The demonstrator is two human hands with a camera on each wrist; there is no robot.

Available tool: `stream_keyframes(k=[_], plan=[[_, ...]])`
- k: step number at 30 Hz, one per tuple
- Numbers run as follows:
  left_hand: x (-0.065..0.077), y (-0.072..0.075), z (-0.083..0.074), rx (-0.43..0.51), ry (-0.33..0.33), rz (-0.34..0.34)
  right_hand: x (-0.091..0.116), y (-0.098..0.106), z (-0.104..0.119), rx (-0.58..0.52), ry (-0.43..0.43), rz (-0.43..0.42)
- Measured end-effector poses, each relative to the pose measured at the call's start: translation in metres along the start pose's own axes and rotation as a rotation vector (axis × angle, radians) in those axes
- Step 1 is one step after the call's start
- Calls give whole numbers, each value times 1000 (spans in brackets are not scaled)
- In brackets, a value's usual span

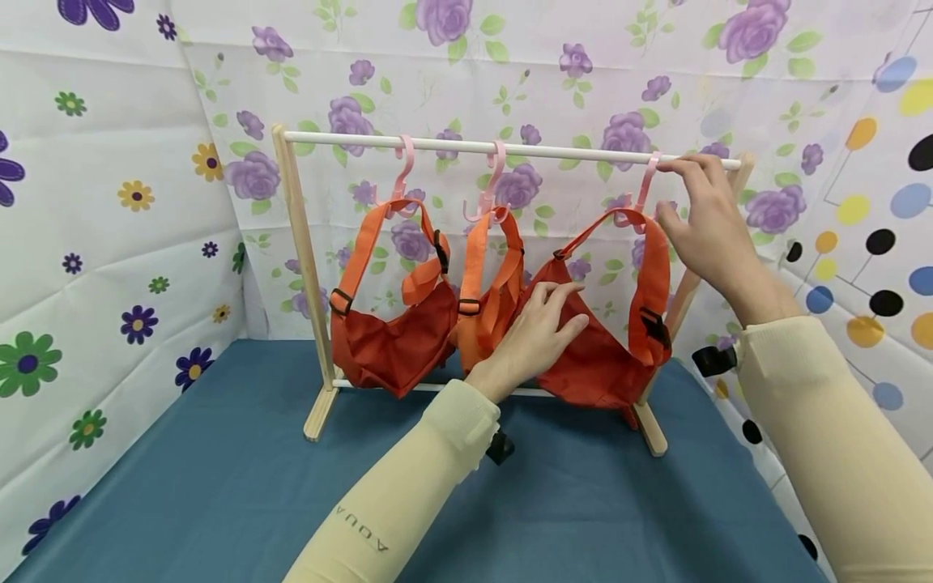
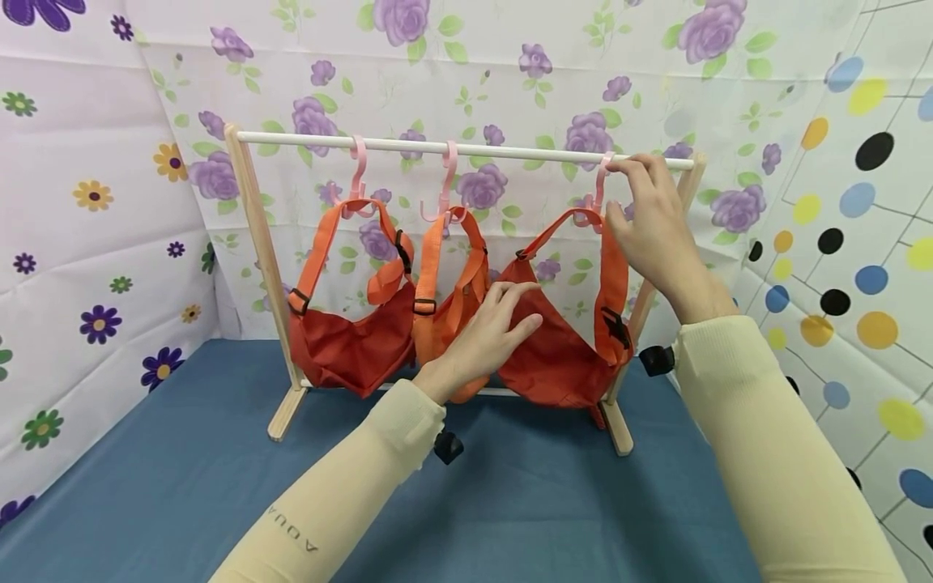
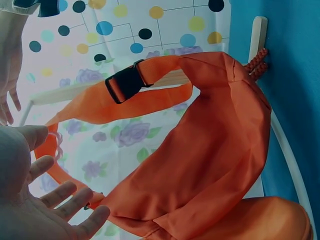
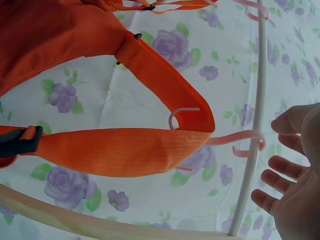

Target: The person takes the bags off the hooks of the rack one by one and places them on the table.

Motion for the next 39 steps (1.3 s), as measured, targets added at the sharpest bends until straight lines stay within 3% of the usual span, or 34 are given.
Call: stream_keyframes(k=[19, 29, 39], plan=[[-21, 11, -4, -13, 4, -11, -38, 0, 2, 116, -63, 124], [-26, 13, -5, -29, 15, -11, -47, -5, -4, 165, -113, 167], [-34, 17, -12, -42, 2, -15, -54, -9, -5, 217, -96, 177]])
Point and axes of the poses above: each hand's wrist, its own x-axis away from the middle knuckle, its own y-axis out of the back of the hand, z = x × y, the point moved 3 cm from there along -x, towards the middle knuckle, and after that the axes turned 4 degrees about -y, right-handed, at the moved point
